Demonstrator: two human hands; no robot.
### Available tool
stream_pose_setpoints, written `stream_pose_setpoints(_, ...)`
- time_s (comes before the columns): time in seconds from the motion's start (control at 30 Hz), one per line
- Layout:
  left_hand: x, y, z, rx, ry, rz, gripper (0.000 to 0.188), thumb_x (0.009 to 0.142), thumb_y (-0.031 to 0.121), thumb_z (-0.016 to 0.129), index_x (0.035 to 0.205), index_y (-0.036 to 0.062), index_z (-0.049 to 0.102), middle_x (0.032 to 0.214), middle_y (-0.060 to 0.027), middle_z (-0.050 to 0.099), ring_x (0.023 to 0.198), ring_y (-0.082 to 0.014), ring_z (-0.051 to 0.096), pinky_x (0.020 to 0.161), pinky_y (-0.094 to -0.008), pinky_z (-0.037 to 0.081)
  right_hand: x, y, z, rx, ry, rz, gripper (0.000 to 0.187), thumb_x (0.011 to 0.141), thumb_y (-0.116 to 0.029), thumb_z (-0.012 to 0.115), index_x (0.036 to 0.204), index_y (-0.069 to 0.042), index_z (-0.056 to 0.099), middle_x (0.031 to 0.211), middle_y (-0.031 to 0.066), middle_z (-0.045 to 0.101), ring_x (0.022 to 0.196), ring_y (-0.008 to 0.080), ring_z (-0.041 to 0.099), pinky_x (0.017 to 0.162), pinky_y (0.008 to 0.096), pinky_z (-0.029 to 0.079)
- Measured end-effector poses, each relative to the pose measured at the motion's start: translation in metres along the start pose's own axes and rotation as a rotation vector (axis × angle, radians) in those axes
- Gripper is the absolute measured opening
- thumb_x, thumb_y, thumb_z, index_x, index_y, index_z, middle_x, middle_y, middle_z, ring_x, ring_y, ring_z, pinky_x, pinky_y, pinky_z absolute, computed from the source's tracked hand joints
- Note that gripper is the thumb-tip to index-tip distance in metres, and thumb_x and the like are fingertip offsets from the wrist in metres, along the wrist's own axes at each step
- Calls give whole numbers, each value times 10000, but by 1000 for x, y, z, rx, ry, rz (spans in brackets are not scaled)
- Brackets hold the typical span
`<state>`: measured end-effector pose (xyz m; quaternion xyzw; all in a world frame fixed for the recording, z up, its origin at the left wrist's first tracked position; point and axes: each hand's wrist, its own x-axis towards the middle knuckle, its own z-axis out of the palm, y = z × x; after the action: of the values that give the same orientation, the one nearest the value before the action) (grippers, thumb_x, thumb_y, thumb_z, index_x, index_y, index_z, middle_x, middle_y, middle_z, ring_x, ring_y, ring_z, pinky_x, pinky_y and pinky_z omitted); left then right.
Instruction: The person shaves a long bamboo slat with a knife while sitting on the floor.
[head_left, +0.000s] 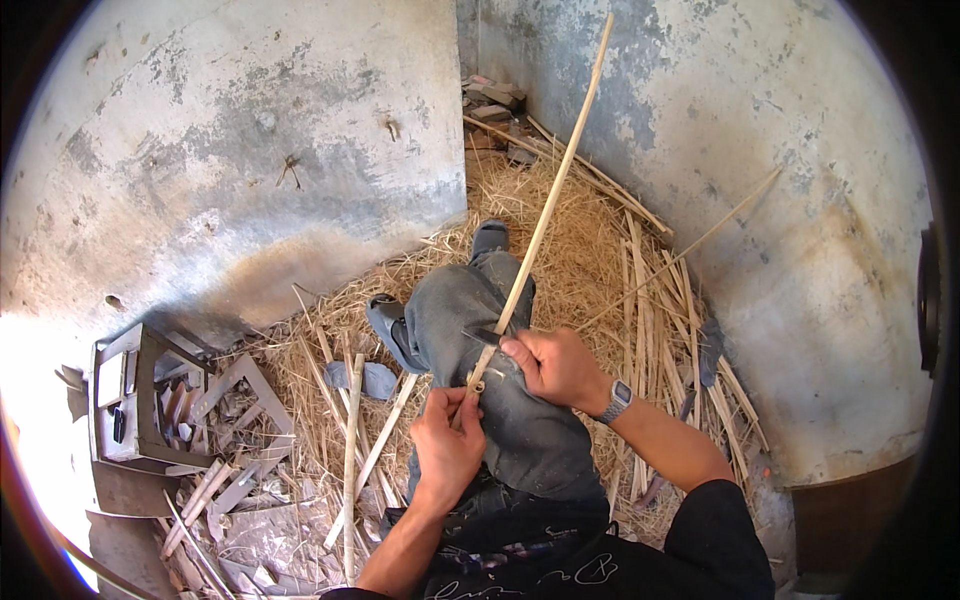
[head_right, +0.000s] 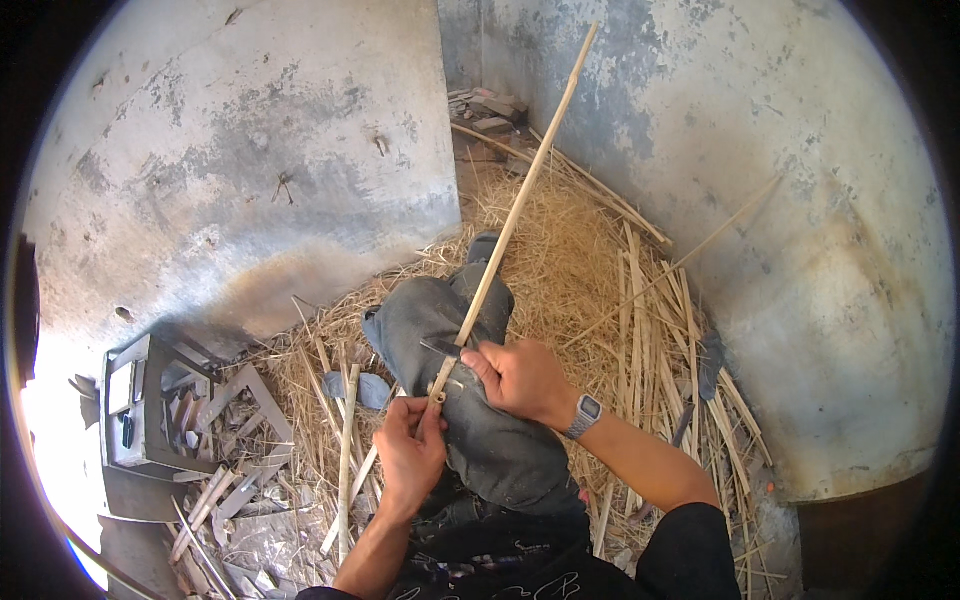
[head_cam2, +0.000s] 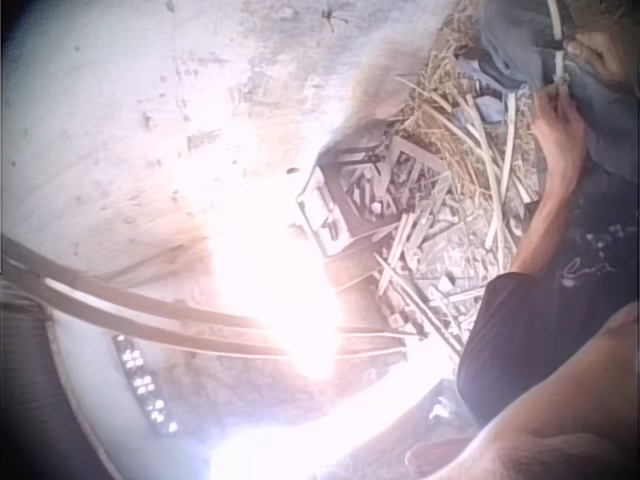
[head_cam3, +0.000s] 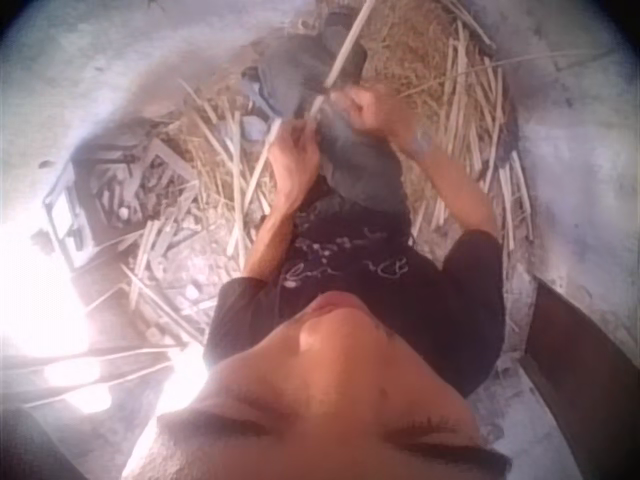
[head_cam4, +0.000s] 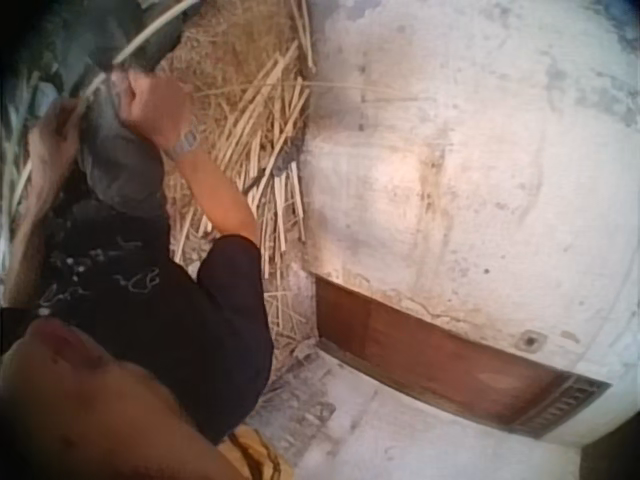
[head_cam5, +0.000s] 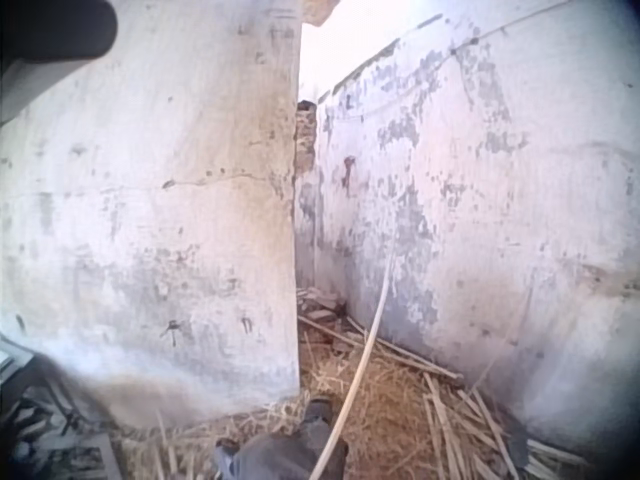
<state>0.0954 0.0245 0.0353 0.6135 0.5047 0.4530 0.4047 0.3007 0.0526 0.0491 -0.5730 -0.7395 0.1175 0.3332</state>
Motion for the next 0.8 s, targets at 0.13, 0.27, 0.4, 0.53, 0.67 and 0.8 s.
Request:
stream_pose_setpoints(0.13, -4, -1, 1, 34, -4, 20, 106, 969, 36, 675, 972, -51, 615, 754, -114, 722, 677, -108, 687, 580, -255, 515, -4, -3, -18, 73, -88, -67, 428, 1043, -270, 597, 699, -17, 568, 578, 193, 528, 474, 368, 532, 474, 431, 400)
stream_pose_setpoints(0.27, -13, -6, 1, 101, 31, 54, 107, 963, 38, 687, 975, -42, 616, 766, -121, 729, 685, -118, 706, 589, -257, 526, 52, 21, -66, -34, 370, 88, 469, 1067, -346, 548, 711, -50, 625, 496, 123, 501, 414, 286, 484, 430, 416, 379)
stream_pose_setpoints(0.4, -13, -7, 6, 173, 68, 100, 112, 955, 40, 700, 971, -32, 616, 792, -134, 739, 684, -138, 721, 590, -265, 530, 53, 25, -38, -165, 329, 48, 440, 1067, -328, 545, 725, -54, 592, 512, 136, 517, 430, 321, 536, 425, 421, 389)
stream_pose_setpoints(0.53, -9, -11, 9, 134, 111, 100, 114, 949, 42, 710, 969, -26, 621, 798, -139, 739, 655, -138, 704, 575, -271, 517, 18, -1, -1, -47, 215, -25, 435, 1049, -330, 579, 712, -55, 585, 529, 162, 528, 460, 360, 565, 436, 438, 404)
stream_pose_setpoints(0.67, -8, -2, 5, 144, 89, 107, 115, 945, 42, 710, 969, -29, 623, 786, -143, 734, 660, -154, 711, 589, -278, 530, -5, -15, -1, -5, 80, -31, 404, 1040, -301, 598, 727, -46, 591, 553, 183, 530, 477, 378, 567, 443, 454, 401)
stream_pose_setpoints(0.8, -9, -4, 2, 168, 68, 63, 105, 948, 42, 704, 963, -31, 630, 764, -138, 730, 670, -162, 721, 595, -279, 534, 11, 0, -24, 73, 175, 51, 373, 1050, -293, 585, 778, -41, 623, 538, 165, 523, 441, 363, 521, 436, 452, 388)
